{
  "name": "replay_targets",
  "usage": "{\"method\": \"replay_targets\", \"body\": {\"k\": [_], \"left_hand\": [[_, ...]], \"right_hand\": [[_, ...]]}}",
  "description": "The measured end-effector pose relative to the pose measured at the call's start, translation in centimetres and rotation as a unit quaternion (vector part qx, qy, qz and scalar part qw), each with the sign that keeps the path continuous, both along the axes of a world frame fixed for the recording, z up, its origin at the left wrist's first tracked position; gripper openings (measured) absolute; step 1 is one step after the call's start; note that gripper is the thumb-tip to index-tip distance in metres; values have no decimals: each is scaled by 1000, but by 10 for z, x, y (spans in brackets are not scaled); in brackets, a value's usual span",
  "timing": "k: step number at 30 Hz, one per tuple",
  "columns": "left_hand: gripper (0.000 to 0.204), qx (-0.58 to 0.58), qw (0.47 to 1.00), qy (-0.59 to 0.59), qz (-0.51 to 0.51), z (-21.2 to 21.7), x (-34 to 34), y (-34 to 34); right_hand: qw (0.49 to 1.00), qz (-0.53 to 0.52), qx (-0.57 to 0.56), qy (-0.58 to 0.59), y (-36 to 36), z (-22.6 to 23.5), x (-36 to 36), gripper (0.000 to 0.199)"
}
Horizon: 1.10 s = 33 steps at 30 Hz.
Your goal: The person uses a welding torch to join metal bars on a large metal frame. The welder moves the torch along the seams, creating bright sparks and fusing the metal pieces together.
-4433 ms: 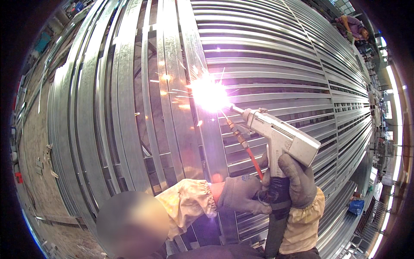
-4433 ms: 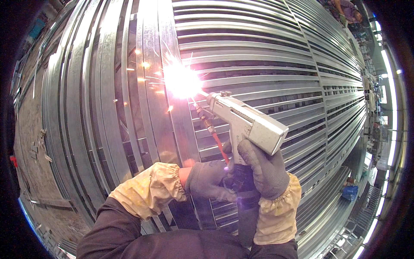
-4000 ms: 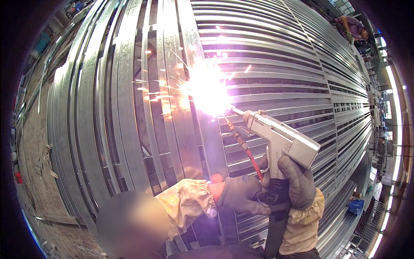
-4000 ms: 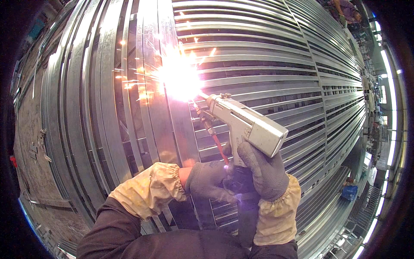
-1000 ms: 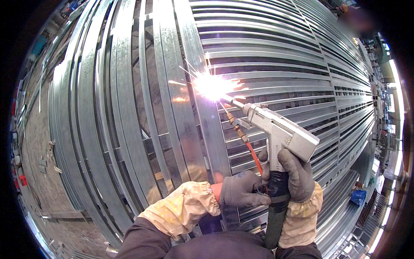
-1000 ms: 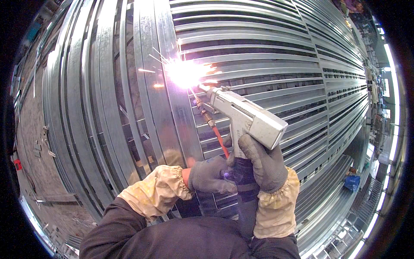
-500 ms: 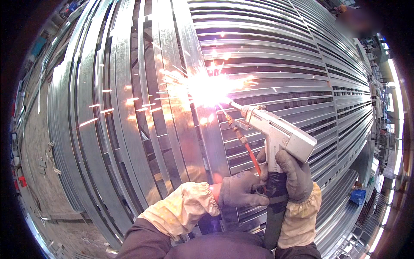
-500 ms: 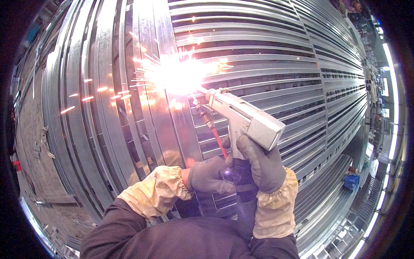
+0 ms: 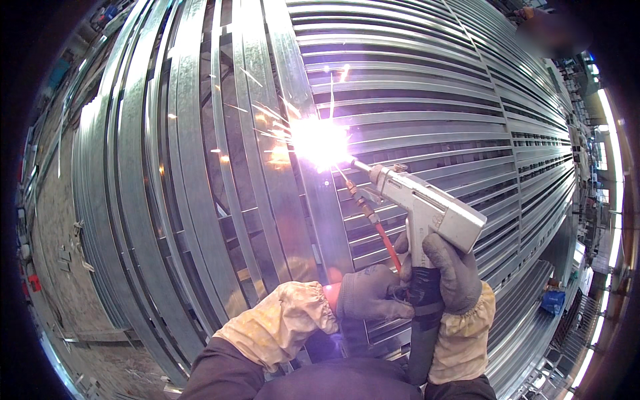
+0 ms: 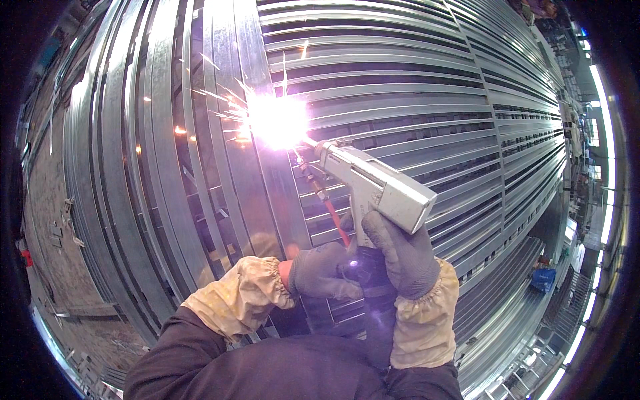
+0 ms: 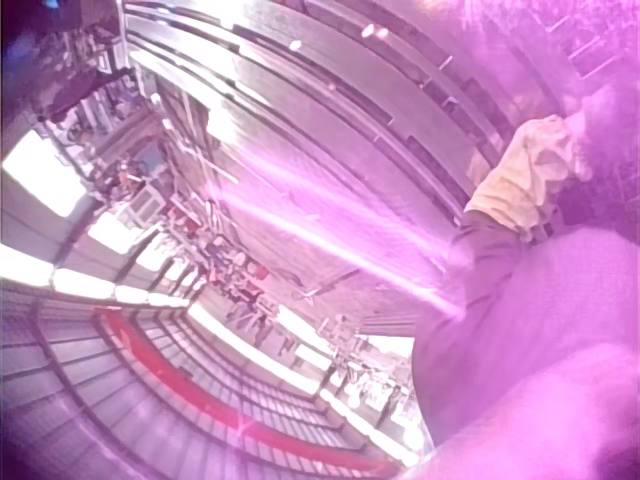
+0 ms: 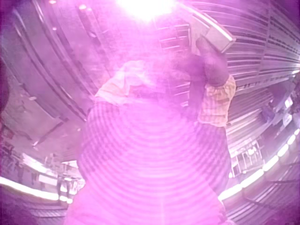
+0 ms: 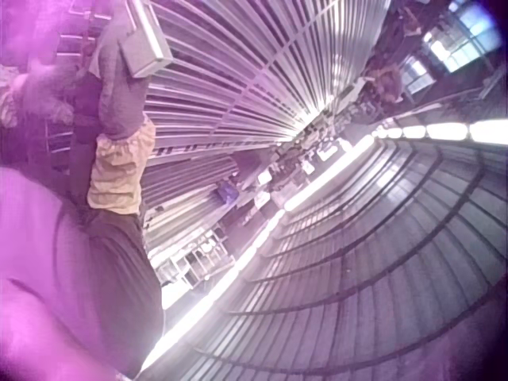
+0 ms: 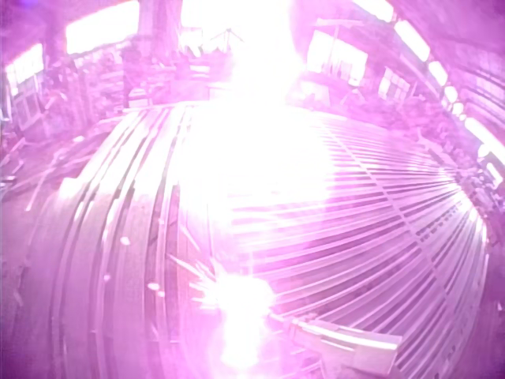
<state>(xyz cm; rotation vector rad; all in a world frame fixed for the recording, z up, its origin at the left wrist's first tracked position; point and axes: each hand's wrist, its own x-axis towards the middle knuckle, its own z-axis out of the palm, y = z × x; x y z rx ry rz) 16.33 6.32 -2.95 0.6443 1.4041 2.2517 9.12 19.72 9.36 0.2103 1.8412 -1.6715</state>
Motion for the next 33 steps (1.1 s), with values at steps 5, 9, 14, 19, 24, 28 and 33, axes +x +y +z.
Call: {"method": "replay_targets", "body": {"k": [5,9,14,19,24,28,33], "left_hand": [[38,15,999,28,19,-11,1,9],[36,-12,999,30,12,-11,1,7],[36,-21,999,25,6,-13,4,8],[34,-5,1000,27,1,-11,3,7],[32,25,999,21,23,-8,3,10],[32,-41,999,33,-14,-7,1,5],[36,-56,997,56,-18,-16,4,7]], "right_hand": [[1000,8,11,-7,1,2,0,37],[1000,3,-2,-16,2,2,0,35],[1000,9,5,-4,-1,5,1,36],[1000,25,-2,1,-4,10,1,36],[1000,16,9,9,0,7,3,33],[1000,4,-9,-12,-3,10,4,33],[1000,-1,-16,-2,-5,11,7,34]]}}
